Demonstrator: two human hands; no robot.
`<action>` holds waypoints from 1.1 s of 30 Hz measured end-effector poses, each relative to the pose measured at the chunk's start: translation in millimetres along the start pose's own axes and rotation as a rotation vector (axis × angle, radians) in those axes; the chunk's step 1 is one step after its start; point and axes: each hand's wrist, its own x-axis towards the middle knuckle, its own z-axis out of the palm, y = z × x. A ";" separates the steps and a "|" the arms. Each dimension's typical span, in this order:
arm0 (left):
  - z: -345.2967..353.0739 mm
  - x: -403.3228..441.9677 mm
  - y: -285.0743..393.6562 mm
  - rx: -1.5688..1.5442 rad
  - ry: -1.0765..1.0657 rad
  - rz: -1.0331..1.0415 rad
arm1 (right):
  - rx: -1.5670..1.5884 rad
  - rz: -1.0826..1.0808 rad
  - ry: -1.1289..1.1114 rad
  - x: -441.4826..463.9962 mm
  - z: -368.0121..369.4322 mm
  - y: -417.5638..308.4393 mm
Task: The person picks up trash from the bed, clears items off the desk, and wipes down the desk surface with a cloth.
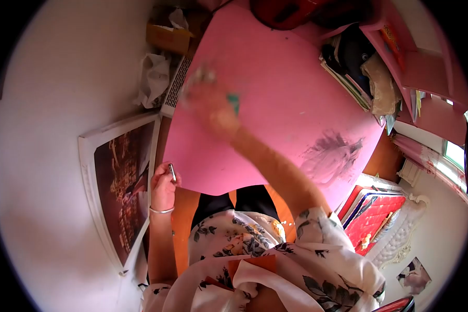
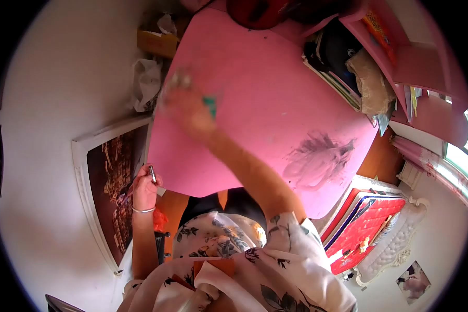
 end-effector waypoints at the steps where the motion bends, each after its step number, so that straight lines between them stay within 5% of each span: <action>1: 2.4 1.2 1.2 0.004 -0.017 -0.011 | 0.056 0.001 -0.048 -21.2 5.1 -24.2; 3: 5.5 5.1 3.6 -0.013 -0.030 -0.003 | 0.113 0.004 -0.091 -44.4 0.2 -53.3; 5: 8.3 4.3 5.3 -0.029 -0.018 -0.016 | 0.526 0.555 -0.347 -54.2 -30.2 -73.1; 6: 12.5 5.0 8.8 -0.035 -0.027 0.004 | 0.604 0.822 -0.331 -46.9 -56.0 -79.7; 8: 17.6 8.2 11.4 -0.047 -0.035 0.029 | 1.293 1.249 -0.137 -48.0 -87.5 -64.0; 10: 19.8 10.2 8.2 -0.071 -0.038 0.018 | 1.908 1.340 0.093 -50.9 -103.5 -52.7; 13: 26.1 11.4 4.0 -0.096 -0.088 0.008 | 1.825 1.354 0.280 -34.5 -128.3 -58.0; 15: 41.9 9.6 4.8 -0.302 -0.183 -0.041 | 2.053 1.227 0.336 -34.5 -130.5 -58.6; 19: 78.4 13.7 10.0 -0.370 -0.088 -0.014 | 2.069 1.258 0.225 -34.8 -118.9 -65.8; 21: 86.2 19.7 9.8 -0.317 -0.238 0.037 | 2.127 1.265 0.203 -34.7 -117.2 -69.1; 23: 93.7 21.2 6.5 -0.331 -0.216 0.061 | 1.526 1.401 0.036 -23.8 -120.0 -70.8; 24: 86.5 29.7 -6.0 -0.250 -0.318 0.035 | 1.165 1.217 0.207 -35.2 -104.5 -64.1; 25: 81.5 36.9 -14.2 -0.167 -0.423 0.011 | 1.163 1.214 0.204 -40.9 -96.3 -64.8; 26: 89.8 38.0 -21.6 0.159 -0.236 0.020 | 0.603 0.933 0.026 -45.8 -90.8 -67.2; 27: 92.3 40.0 -29.2 0.158 -0.234 0.022 | 0.060 0.617 -0.133 -48.0 -88.3 -69.8; 32: 75.9 29.8 -45.4 0.300 -0.195 0.010 | 0.035 0.606 -0.255 -40.4 -87.8 -64.2; 33: 70.1 21.3 -42.2 0.318 -0.176 0.016 | -0.234 0.591 -0.187 -34.6 -89.4 -72.1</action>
